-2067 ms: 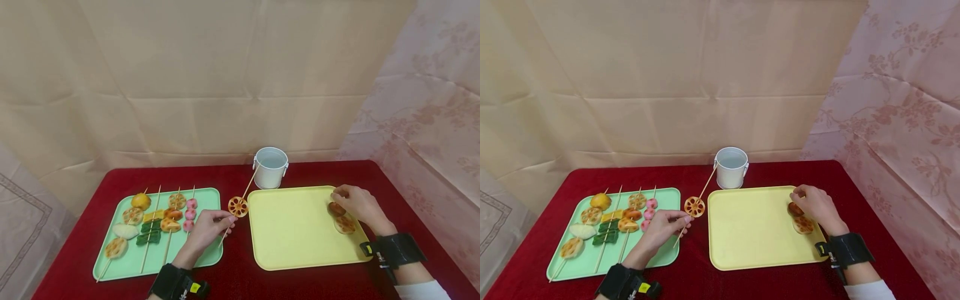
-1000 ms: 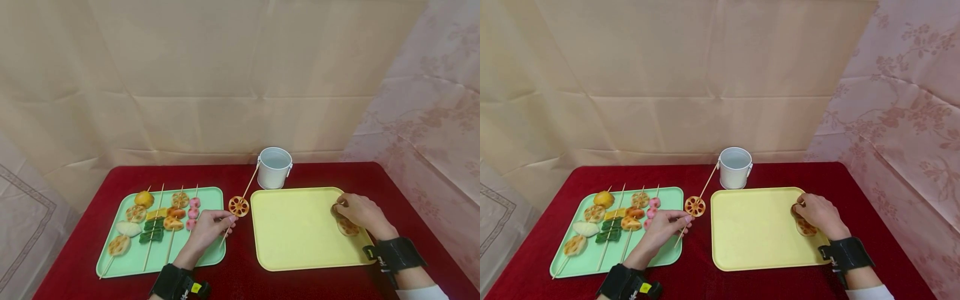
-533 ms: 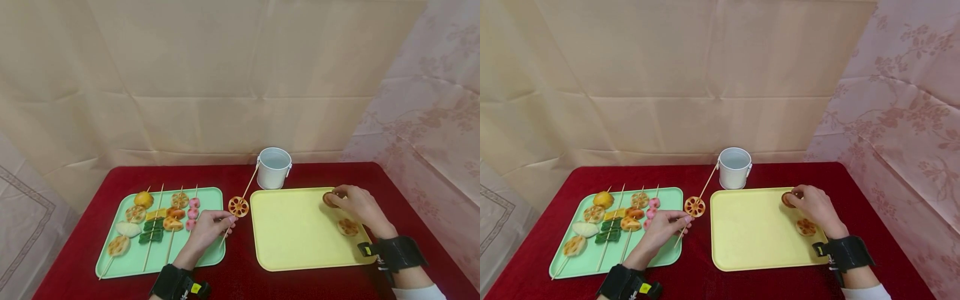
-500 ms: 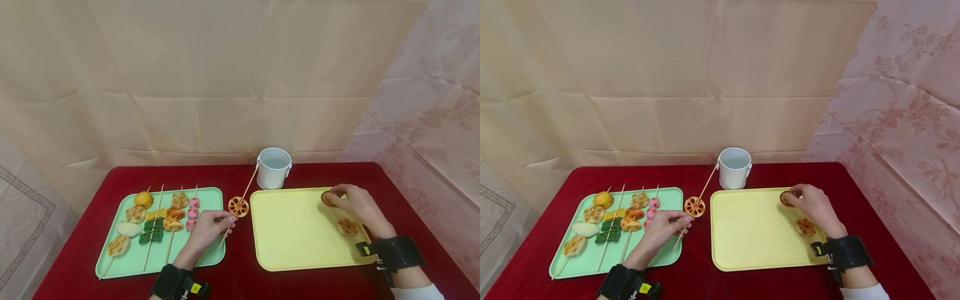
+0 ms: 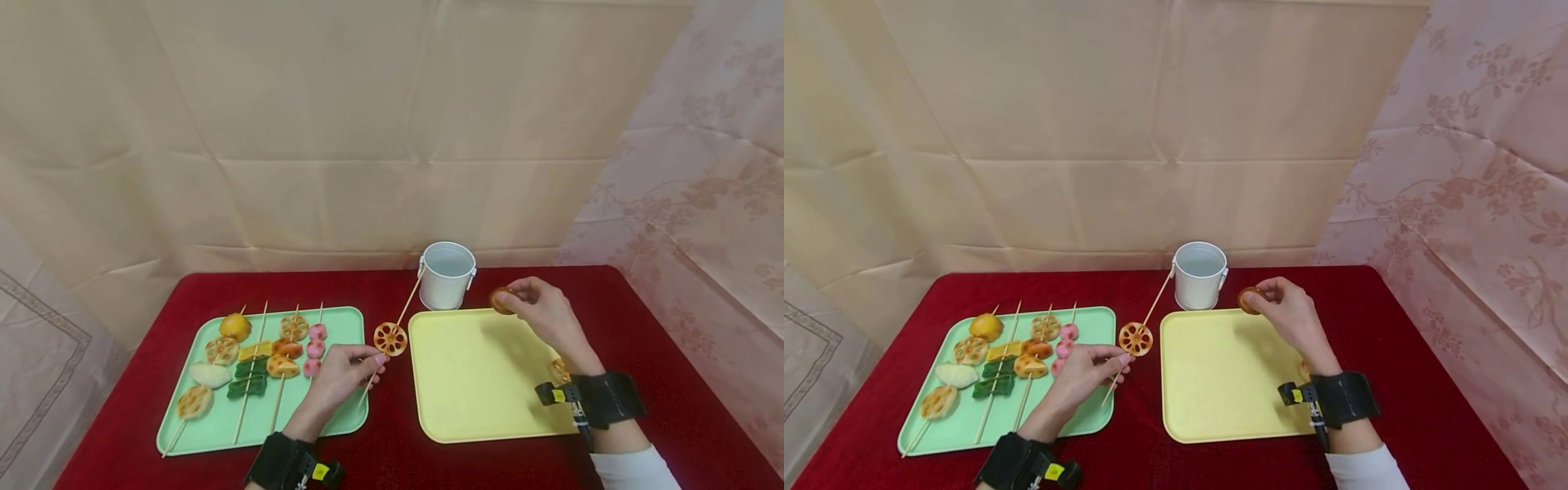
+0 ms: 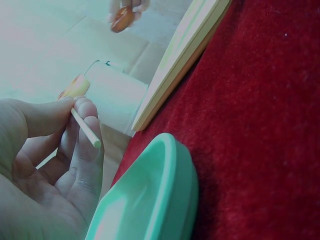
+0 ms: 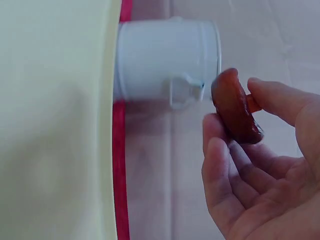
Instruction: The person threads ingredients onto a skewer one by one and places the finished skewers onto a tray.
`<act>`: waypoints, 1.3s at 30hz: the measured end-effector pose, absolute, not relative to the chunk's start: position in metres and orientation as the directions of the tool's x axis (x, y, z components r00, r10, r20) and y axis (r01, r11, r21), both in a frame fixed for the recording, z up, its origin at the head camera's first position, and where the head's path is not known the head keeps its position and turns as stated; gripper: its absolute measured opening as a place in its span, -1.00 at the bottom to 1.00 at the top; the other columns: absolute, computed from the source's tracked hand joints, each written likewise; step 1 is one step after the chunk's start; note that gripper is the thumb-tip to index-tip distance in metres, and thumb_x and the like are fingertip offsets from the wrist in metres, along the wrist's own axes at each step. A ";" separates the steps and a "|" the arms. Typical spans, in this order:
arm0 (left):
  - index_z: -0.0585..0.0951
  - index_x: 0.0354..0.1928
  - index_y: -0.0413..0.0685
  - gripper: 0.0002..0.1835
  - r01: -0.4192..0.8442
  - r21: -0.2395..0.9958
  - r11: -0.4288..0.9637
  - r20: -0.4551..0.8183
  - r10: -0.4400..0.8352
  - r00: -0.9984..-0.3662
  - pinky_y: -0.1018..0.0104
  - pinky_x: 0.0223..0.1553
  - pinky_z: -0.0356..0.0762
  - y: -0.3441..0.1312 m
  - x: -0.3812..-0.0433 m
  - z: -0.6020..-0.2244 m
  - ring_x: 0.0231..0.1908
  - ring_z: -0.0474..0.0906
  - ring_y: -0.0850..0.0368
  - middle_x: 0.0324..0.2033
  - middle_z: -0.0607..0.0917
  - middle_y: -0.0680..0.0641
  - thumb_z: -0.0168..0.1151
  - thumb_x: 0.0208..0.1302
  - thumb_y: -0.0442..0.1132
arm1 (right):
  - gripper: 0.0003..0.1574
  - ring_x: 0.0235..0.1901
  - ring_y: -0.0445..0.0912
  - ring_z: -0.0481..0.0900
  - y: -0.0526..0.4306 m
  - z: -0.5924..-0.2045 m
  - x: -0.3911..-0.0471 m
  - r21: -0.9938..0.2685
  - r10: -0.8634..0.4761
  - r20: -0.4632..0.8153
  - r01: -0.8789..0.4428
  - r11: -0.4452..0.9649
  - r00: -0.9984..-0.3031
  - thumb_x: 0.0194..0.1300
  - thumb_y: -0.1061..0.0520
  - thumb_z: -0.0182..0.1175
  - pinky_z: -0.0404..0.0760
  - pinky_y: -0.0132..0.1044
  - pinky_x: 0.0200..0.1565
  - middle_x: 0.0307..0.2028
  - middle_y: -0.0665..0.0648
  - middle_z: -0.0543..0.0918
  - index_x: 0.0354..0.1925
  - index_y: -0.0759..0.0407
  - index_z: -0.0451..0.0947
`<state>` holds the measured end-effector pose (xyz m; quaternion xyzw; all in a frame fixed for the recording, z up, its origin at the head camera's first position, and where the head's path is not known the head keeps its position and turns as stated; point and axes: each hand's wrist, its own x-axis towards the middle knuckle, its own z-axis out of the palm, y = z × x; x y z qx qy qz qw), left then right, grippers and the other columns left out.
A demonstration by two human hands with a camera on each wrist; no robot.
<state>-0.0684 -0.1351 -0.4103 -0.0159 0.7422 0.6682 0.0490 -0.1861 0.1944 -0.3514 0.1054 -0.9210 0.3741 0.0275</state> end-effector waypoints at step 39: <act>0.68 -0.22 -0.45 -0.73 -0.021 0.988 0.156 -0.055 0.220 -0.974 0.47 -0.50 0.51 -0.139 -0.065 -0.410 -0.56 0.56 0.22 -0.48 0.68 -0.25 0.27 0.26 -0.28 | -0.38 -0.11 0.04 0.66 0.141 -0.372 -0.186 -0.992 -0.304 -0.054 0.016 0.124 -0.951 0.42 -0.04 0.08 0.59 -0.29 -0.08 0.14 0.31 0.43 0.33 0.21 0.35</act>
